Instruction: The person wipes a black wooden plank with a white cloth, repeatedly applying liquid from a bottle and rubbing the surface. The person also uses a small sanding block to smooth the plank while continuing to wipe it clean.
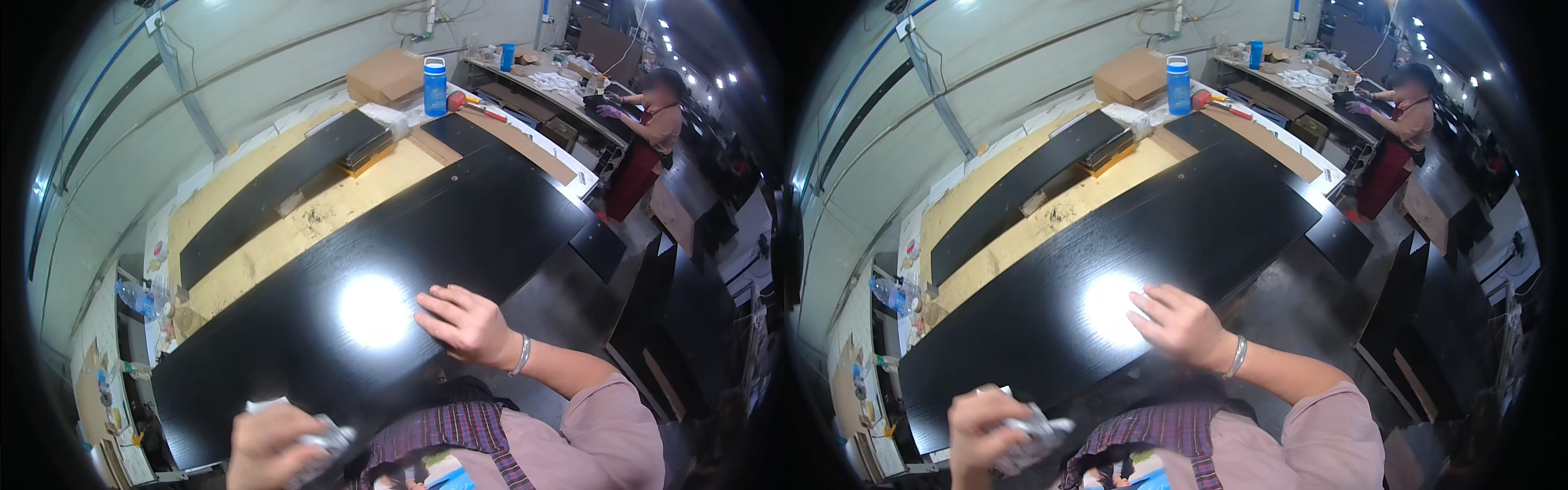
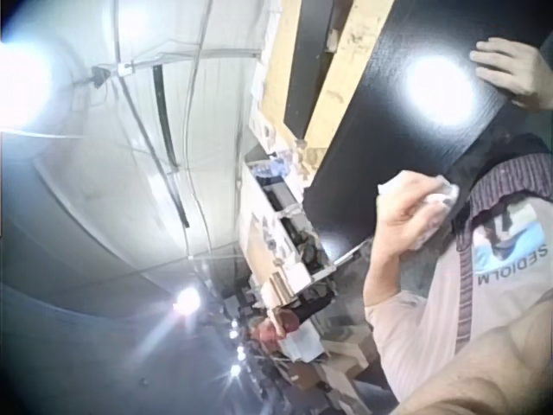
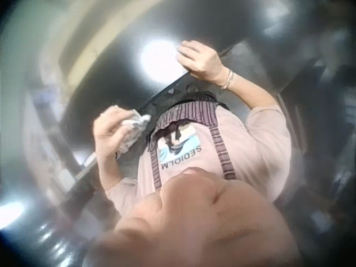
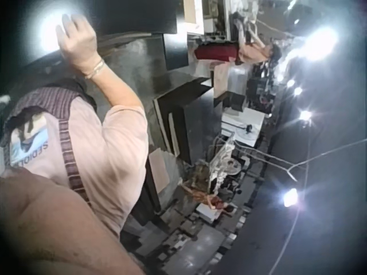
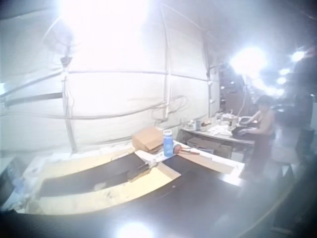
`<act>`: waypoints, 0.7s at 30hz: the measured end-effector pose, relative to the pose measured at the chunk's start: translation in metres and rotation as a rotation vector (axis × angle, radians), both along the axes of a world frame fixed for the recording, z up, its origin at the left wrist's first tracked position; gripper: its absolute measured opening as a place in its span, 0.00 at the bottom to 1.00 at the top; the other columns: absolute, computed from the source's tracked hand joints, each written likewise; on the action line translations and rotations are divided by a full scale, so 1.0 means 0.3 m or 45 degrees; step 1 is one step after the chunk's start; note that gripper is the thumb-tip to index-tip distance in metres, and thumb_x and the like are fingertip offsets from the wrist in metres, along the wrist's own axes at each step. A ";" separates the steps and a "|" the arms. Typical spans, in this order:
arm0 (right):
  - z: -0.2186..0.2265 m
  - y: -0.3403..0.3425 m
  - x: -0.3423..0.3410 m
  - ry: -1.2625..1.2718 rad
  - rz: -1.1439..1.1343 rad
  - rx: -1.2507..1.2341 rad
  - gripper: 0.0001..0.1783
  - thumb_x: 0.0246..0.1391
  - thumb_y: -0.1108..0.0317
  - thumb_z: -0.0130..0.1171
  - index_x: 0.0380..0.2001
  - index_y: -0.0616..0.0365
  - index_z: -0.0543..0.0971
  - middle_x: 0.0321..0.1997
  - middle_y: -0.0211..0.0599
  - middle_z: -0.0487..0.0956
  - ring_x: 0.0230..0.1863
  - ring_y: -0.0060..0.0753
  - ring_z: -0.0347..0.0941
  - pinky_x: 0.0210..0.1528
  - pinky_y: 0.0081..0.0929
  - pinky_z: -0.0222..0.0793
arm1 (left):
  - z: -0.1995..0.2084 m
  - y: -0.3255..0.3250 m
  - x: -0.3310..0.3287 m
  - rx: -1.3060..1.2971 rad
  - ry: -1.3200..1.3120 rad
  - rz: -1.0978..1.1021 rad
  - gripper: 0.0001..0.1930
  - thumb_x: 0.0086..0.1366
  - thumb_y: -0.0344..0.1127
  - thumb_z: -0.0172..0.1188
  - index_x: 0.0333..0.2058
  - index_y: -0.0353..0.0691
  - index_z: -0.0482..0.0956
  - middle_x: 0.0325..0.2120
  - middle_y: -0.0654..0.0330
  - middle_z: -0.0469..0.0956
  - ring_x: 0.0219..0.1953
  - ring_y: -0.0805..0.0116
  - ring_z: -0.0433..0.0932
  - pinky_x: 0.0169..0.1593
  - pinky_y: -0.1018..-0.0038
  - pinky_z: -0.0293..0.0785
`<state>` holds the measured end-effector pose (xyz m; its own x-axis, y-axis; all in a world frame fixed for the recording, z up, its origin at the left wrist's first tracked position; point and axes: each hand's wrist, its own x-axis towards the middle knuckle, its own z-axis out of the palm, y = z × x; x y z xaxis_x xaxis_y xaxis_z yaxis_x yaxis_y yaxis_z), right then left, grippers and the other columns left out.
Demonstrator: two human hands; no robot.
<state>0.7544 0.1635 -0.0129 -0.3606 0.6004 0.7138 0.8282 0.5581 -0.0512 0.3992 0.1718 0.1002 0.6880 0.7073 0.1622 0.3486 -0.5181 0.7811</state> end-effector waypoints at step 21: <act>0.688 0.239 -0.110 -0.156 -0.211 -0.471 0.27 0.52 0.46 0.70 0.32 0.65 0.81 0.32 0.51 0.83 0.40 0.58 0.82 0.45 0.45 0.76 | -0.542 -0.056 0.249 -1.387 -1.025 0.124 0.41 0.63 0.46 0.71 0.63 0.21 0.64 0.45 0.50 0.78 0.46 0.64 0.81 0.51 0.71 0.76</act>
